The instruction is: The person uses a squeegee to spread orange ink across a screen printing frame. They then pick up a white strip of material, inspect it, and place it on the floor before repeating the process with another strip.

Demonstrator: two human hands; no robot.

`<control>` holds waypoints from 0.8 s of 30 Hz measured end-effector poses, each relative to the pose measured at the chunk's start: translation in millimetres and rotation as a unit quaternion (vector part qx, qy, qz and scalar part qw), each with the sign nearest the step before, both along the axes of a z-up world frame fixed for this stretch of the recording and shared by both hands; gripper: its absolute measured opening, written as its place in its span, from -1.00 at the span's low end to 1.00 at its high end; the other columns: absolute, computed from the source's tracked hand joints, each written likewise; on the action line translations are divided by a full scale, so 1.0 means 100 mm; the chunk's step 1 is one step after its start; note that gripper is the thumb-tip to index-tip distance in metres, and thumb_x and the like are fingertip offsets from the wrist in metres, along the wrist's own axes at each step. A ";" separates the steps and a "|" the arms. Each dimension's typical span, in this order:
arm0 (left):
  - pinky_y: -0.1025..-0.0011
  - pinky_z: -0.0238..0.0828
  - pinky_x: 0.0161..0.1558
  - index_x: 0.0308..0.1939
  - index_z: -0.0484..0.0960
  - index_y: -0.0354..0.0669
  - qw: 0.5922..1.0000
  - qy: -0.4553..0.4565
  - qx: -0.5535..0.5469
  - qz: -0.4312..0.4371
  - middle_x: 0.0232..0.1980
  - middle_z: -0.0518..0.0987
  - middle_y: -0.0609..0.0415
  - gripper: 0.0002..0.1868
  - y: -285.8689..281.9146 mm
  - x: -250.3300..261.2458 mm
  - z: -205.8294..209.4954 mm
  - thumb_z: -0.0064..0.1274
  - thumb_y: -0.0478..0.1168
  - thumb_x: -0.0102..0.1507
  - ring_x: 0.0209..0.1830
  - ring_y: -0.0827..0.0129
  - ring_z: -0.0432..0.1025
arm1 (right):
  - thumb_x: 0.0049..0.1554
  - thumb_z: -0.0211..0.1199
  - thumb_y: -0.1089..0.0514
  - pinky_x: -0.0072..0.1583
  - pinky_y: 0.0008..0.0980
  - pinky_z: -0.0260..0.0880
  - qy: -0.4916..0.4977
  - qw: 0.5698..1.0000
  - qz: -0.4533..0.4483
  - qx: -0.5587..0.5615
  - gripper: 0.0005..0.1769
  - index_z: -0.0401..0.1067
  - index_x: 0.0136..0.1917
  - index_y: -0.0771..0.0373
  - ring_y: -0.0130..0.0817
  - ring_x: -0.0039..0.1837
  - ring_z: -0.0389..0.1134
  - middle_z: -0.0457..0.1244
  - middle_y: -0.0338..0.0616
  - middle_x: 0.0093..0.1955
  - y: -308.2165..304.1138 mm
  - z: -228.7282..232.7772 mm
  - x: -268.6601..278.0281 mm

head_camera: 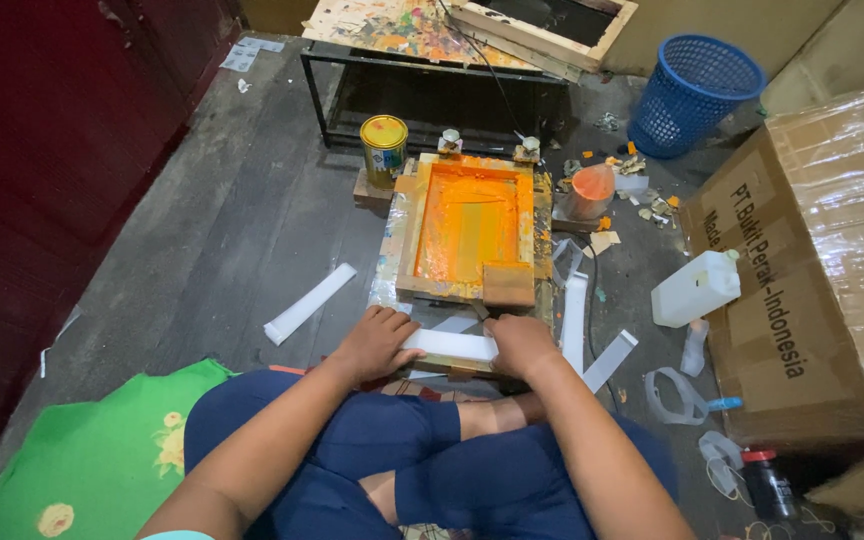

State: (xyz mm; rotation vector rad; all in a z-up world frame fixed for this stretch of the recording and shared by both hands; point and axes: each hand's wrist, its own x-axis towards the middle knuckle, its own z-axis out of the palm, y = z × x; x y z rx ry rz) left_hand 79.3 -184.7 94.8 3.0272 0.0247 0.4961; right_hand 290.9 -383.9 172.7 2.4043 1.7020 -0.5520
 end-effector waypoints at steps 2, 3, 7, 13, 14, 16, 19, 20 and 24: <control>0.19 0.30 0.11 0.10 0.62 -0.10 1.000 -0.001 -0.004 -0.001 -0.07 0.62 -0.01 -0.45 0.00 0.00 0.00 -0.07 0.26 0.36 -0.05 0.19 0.52 | 0.01 0.44 0.05 0.05 0.15 0.52 -0.003 1.000 -0.001 0.004 -0.38 0.46 0.32 0.21 0.15 0.11 0.47 0.38 0.13 0.14 -0.01 -0.04 0.02; 0.19 0.30 0.11 0.09 0.62 -0.10 1.000 -0.002 -0.007 -0.003 -0.07 0.62 -0.01 -0.45 0.00 0.00 0.00 -0.08 0.26 0.37 -0.06 0.19 0.52 | 0.00 0.45 0.04 0.04 0.15 0.52 -0.005 1.000 -0.001 0.008 -0.39 0.48 0.30 0.19 0.14 0.11 0.48 0.39 0.12 0.13 -0.02 -0.07 0.03; 0.17 0.32 0.10 0.09 0.61 -0.09 1.000 -0.023 -0.007 -0.010 -0.07 0.61 -0.01 -0.47 0.02 0.00 -0.06 -0.09 0.24 0.37 -0.06 0.18 0.52 | -0.01 0.45 0.01 0.06 0.12 0.52 -0.009 1.000 -0.005 0.006 -0.40 0.48 0.29 0.16 0.11 0.12 0.48 0.39 0.07 0.12 -0.02 -0.02 0.00; 0.19 0.35 0.04 0.03 0.62 -0.07 0.995 -0.097 0.009 -0.022 -0.13 0.58 0.02 -0.51 0.04 0.03 -0.12 -0.09 0.23 0.38 -0.13 0.19 0.51 | -0.01 0.44 -0.02 0.09 0.13 0.51 0.003 1.000 -0.009 0.014 -0.41 0.49 0.28 0.16 0.13 0.13 0.47 0.40 0.09 0.12 -0.03 0.10 -0.05; 0.19 0.36 0.03 0.02 0.62 -0.07 0.994 -0.107 0.010 -0.023 -0.13 0.58 0.03 -0.52 0.04 0.02 -0.11 -0.07 0.22 0.37 -0.13 0.20 0.51 | 0.00 0.43 -0.02 0.09 0.13 0.51 0.003 1.000 -0.010 0.015 -0.42 0.50 0.27 0.15 0.13 0.13 0.47 0.40 0.09 0.12 -0.03 0.13 -0.06; 0.18 0.36 0.02 0.02 0.62 -0.07 0.993 -0.117 0.011 -0.023 -0.13 0.58 0.04 -0.54 0.03 0.02 -0.10 -0.06 0.21 0.37 -0.14 0.20 0.51 | 0.00 0.43 -0.03 0.09 0.12 0.51 0.003 1.000 -0.011 0.017 -0.44 0.51 0.26 0.13 0.13 0.13 0.47 0.40 0.08 0.11 -0.03 0.17 -0.08; 0.18 0.36 0.02 0.03 0.61 -0.07 0.990 -0.135 0.012 -0.023 -0.12 0.57 0.04 -0.53 0.03 0.01 -0.06 -0.10 0.21 0.39 -0.14 0.20 0.50 | 0.00 0.42 -0.04 0.10 0.13 0.51 0.009 1.000 -0.016 0.020 -0.44 0.52 0.26 0.13 0.14 0.14 0.47 0.40 0.09 0.11 -0.02 0.20 -0.10; 0.19 0.36 0.01 0.02 0.61 -0.07 0.990 -0.140 0.014 -0.023 -0.12 0.56 0.05 -0.54 0.03 0.01 -0.06 -0.09 0.20 0.38 -0.14 0.21 0.50 | 0.01 0.42 -0.04 0.10 0.12 0.51 0.009 1.000 -0.017 0.021 -0.43 0.51 0.28 0.12 0.12 0.14 0.47 0.40 0.08 0.11 -0.03 0.19 -0.09; 0.21 0.37 -0.01 0.01 0.61 -0.08 0.987 -0.159 0.018 -0.023 -0.14 0.56 0.06 -0.55 0.02 0.01 -0.03 -0.08 0.19 0.39 -0.15 0.21 0.50 | 0.01 0.41 -0.06 0.13 0.11 0.50 0.020 0.999 -0.028 0.029 -0.40 0.51 0.30 0.12 0.10 0.17 0.46 0.41 0.07 0.11 -0.04 0.19 -0.09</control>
